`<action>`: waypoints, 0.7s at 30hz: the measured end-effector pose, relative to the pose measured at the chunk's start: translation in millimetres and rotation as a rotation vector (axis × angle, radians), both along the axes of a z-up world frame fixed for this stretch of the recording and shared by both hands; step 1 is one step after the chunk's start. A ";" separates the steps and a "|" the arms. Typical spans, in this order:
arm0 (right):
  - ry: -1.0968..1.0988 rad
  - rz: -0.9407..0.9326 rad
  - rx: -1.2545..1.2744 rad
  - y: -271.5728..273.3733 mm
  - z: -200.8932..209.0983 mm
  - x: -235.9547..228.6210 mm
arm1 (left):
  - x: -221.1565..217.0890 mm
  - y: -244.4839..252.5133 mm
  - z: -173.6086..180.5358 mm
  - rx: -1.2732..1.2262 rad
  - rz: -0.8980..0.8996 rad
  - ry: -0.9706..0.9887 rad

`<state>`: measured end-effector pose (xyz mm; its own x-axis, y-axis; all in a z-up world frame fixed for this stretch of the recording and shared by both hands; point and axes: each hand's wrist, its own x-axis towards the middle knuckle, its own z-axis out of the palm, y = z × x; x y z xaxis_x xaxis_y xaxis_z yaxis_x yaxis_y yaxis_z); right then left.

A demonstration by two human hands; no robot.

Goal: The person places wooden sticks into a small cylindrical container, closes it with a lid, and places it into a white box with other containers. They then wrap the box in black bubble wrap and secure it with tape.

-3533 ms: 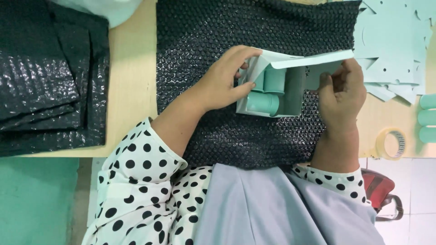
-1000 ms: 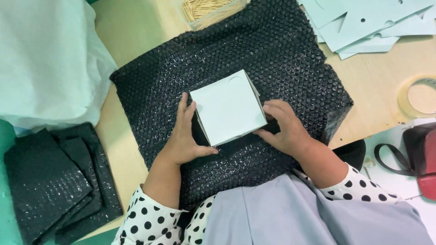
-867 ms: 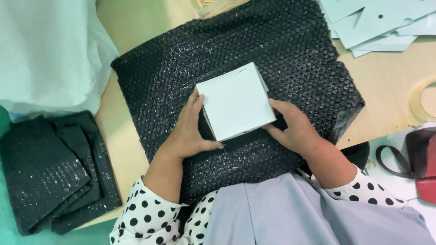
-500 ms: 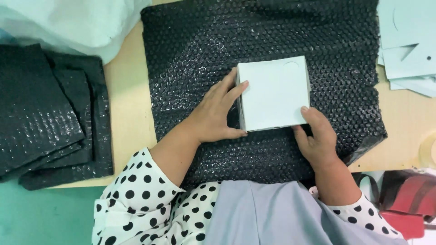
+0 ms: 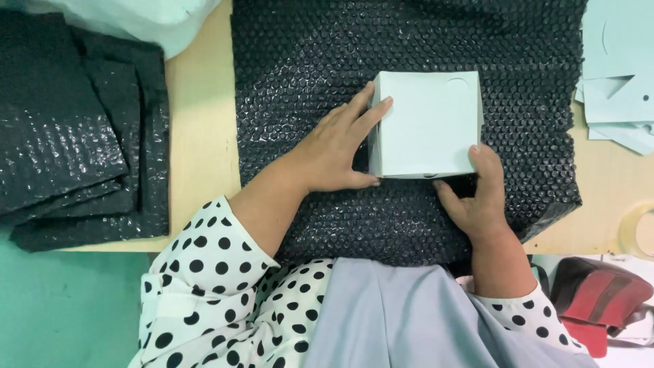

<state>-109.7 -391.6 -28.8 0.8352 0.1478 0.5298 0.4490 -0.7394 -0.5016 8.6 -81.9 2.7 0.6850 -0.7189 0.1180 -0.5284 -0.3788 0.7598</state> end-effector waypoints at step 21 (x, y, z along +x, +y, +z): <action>0.071 0.033 -0.021 -12.5 -11.5 -6.2 | -258.2 137.4 -99.7 -0.607 0.942 0.160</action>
<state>-115.9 -404.1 -40.3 0.8653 0.1860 0.4655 0.4368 -0.7355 -0.5180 -249.7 55.5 -97.0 0.9620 0.2378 0.1343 -0.1081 -0.1201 0.9869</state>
